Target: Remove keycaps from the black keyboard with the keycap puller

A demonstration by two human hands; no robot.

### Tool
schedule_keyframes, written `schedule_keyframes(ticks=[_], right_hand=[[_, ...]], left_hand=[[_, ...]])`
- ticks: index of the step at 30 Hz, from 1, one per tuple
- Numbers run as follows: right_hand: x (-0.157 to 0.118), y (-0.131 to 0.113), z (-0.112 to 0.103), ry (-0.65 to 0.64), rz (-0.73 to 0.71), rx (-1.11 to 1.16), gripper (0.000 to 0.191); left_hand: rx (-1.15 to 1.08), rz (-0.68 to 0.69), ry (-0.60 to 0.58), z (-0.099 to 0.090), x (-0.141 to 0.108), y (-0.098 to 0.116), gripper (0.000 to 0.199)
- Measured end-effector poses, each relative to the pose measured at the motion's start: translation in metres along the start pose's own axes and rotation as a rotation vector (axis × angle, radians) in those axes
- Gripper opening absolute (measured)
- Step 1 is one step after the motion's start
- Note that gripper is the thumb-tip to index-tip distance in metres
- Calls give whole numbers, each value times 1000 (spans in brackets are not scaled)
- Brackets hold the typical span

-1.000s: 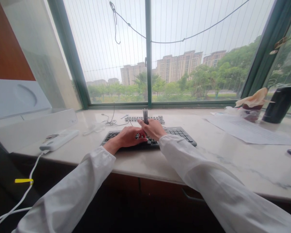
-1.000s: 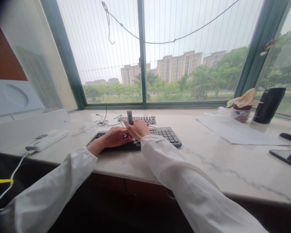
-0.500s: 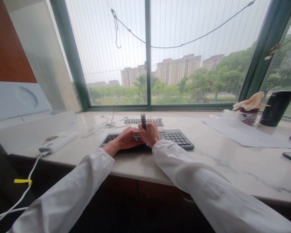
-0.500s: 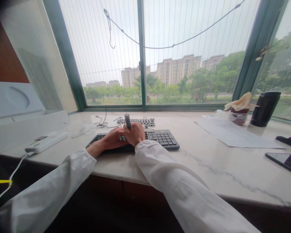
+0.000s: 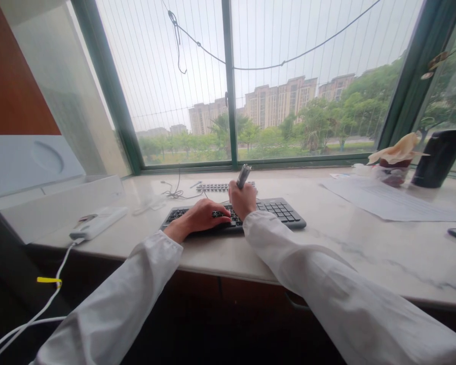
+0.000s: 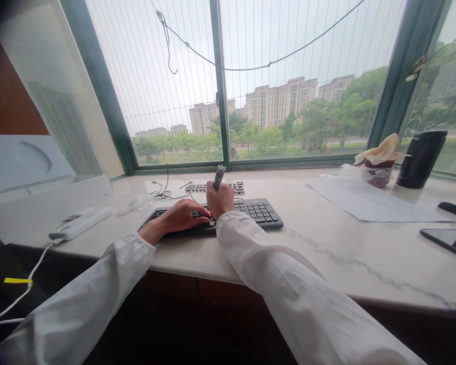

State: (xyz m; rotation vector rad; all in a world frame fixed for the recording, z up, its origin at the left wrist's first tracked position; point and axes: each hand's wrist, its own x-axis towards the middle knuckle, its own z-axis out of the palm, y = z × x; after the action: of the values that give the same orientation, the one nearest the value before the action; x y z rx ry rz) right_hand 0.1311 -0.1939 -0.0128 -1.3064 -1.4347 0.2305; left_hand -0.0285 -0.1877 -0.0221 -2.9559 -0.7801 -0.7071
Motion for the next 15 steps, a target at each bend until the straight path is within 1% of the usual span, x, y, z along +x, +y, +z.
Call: schedule_keyframes(ticks=[3,6,12,15], right_hand=[[3,6,0,-42,96,63,44],[3,7,0,-85,134,83,43],[3,8,-1,-116,129,38,41],[2,11,1,-125,96,25,39]], left_hand=[[-27,53,-25,-2,0,0,24],[-28,82,-19,-2,0,-1,23],[37,62,-20,-1,2,3,21],[61,53,-22,-1,2,4,19]])
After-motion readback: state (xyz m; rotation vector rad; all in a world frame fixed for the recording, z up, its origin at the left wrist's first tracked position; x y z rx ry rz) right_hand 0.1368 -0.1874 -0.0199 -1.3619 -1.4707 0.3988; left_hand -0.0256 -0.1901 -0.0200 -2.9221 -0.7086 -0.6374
